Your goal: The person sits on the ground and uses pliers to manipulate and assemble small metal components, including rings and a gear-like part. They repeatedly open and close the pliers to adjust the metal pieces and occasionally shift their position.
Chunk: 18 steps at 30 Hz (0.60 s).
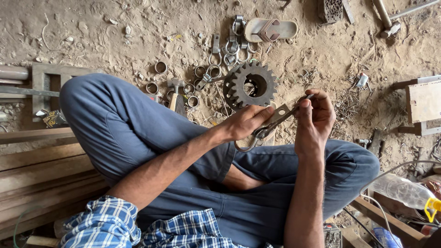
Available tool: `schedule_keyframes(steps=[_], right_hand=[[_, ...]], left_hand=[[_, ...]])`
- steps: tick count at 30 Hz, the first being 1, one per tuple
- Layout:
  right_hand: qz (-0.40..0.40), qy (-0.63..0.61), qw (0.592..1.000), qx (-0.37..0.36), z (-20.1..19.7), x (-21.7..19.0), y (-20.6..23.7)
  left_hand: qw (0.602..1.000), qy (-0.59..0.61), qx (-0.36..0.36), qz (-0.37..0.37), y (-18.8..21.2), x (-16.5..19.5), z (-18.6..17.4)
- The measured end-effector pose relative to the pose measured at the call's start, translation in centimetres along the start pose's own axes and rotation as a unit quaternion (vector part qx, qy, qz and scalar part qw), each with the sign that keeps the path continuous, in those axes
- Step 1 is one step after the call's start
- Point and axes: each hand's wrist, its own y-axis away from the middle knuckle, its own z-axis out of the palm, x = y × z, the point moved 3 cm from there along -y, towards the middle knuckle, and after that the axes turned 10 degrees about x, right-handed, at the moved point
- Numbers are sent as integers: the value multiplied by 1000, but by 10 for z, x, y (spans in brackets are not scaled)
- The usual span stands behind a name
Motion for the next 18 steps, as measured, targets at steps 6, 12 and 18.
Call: schedule_keyframes(steps=[6,12,18], right_hand=[[-7,6,1000,9,0,-4,0],[-7,-10,1000,10,-3,-5,0],[-10,-14,1000,6,-3,-8,0]], left_hand=[[1000,0,5,18,-1,5,4],[996,21,40,79,0,13,7],[993,12,67,96,2,6,10]])
